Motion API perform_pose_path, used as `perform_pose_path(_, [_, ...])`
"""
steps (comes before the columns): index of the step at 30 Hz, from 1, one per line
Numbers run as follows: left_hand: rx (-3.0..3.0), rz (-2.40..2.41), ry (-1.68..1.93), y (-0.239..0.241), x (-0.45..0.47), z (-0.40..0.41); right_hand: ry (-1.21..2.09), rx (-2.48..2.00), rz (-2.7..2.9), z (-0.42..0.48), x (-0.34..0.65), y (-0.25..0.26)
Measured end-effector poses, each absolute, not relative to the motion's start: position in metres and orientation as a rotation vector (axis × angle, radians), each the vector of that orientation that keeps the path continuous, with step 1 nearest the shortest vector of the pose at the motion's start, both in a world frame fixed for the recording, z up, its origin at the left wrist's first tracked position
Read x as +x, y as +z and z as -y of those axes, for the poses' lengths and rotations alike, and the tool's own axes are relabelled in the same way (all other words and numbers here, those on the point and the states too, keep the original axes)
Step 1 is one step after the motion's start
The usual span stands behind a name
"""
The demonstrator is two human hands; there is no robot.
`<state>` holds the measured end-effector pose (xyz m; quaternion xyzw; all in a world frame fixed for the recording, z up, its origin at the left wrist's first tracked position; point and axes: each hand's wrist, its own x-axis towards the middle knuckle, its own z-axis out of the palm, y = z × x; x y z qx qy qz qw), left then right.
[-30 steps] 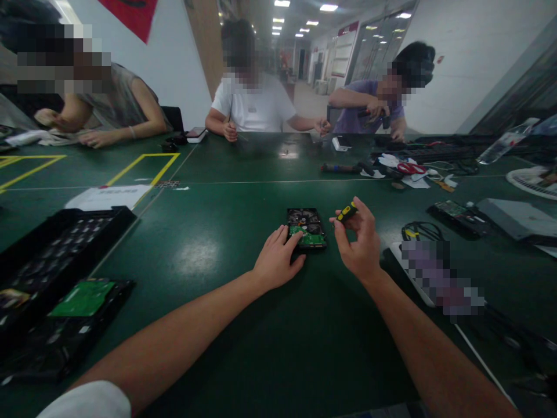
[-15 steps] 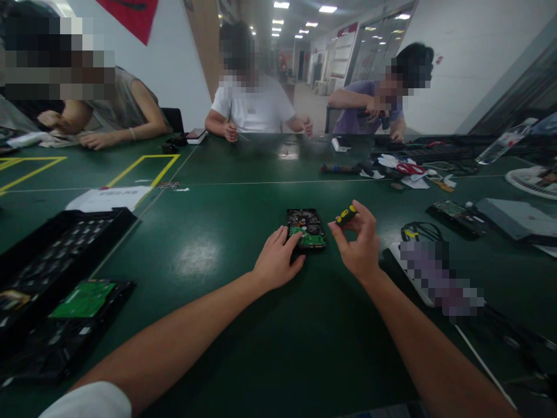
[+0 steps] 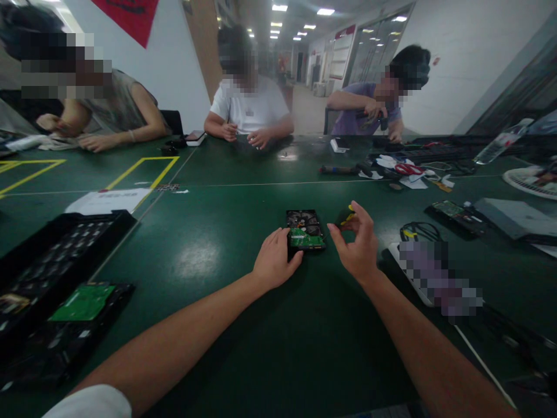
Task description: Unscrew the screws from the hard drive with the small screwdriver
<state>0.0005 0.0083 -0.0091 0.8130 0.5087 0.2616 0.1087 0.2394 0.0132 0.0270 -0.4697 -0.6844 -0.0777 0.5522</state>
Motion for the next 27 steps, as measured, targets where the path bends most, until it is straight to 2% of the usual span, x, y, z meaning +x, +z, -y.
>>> perform_pose_path(6, [2.4, -1.496, 0.764, -0.0096, 0.0002, -0.0094, -0.064, -1.065, 1.635, -0.013, 0.2396, 0.0276])
perform_pose_path(14, [2.396, -1.504, 0.777, -0.0079, 0.0008, -0.0107, -0.163, -1.07, 1.592, -0.0143, 0.2404, 0.026])
perform_pose_path(20, [2.41, -1.476, 0.777, -0.0078, 0.0008, -0.0109, -0.017, -1.025, 1.626, -0.0139, 0.2391, 0.0249])
perform_pose_path(27, [2.44, -1.451, 0.722, -0.0059, -0.0015, -0.0102, -0.218, -1.083, 1.571, -0.0148, 0.2364, 0.0256])
